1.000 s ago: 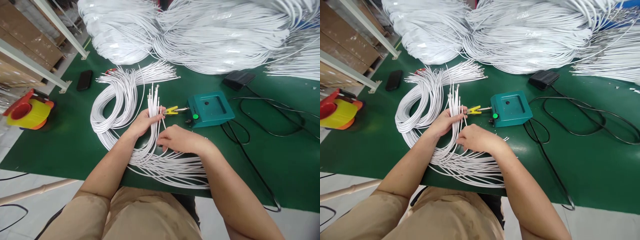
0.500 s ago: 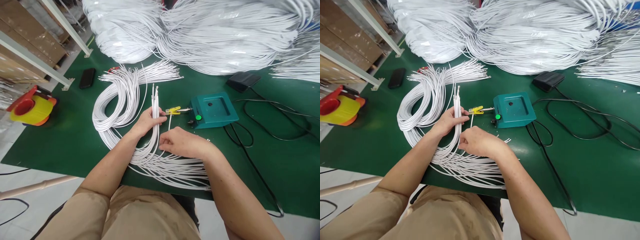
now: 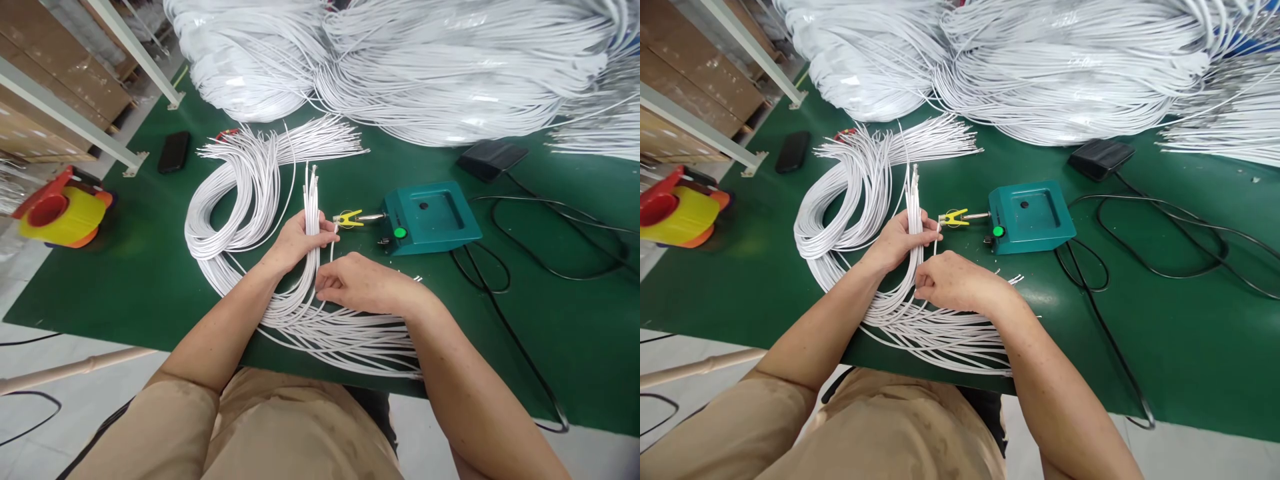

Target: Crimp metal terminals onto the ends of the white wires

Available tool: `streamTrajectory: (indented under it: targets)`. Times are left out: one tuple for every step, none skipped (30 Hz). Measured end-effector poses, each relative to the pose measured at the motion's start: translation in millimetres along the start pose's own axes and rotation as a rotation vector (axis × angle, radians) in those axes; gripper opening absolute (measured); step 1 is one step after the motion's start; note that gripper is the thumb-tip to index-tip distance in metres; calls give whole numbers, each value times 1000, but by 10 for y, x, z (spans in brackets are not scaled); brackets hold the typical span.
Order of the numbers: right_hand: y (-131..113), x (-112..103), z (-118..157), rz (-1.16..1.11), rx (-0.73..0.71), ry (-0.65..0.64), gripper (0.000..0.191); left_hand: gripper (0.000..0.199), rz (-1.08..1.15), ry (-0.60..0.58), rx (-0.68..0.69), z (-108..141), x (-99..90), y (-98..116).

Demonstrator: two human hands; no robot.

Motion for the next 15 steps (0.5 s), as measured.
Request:
streamTrajectory:
  targets:
    - [2,-1,-4,1,-2,3,13,44,22,-16,0,6,7,7]
    - [2,-2,-7,6,-4,7,13,43,44,-32,2,11,13,13]
    - [2,-2,-11,9,-7,10,13,43,64,-47,6,14,18,18]
    - [0,-2,-15,12,-12,13,13,43,83,-60,11,15,22,22]
    - [-4,0,-19,12,-18,13,14,43,98,-72,16,15,27,26]
    - [-7,3,-21,9,-24,12,14,43,110,-81,20,14,31,29]
    - [-10,6,-22,4,-28,12,14,44,118,-88,24,13,35,32]
    - [-11,7,-21,-1,-30,12,14,45,122,-93,27,12,39,36]
    - [-9,6,-17,-8,-30,13,14,46,123,-97,30,12,43,41]
    - [-7,0,-10,-19,-30,17,13,47,125,-100,33,13,48,47]
    - [-3,-10,0,-36,-33,21,13,47,128,-100,34,14,52,52]
    - [4,-26,12,-62,-35,26,12,48,132,-97,31,16,55,55]
    - [15,-52,25,-100,-35,39,12,49,137,-91,26,18,56,57]
    - [31,-93,38,-154,-32,74,13,50,143,-81,21,18,56,57]
    - [54,-152,49,-221,-26,139,14,51,148,-72,17,18,55,55]
Point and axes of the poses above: each hand's wrist, its own z-axis away from the middle knuckle, its own x-axis out of the palm, y = z × x, the point moved 5 cm from there along -z, towards the middle knuckle, and after that the axes turned 12 degrees about -z, right-handed, at the moved point
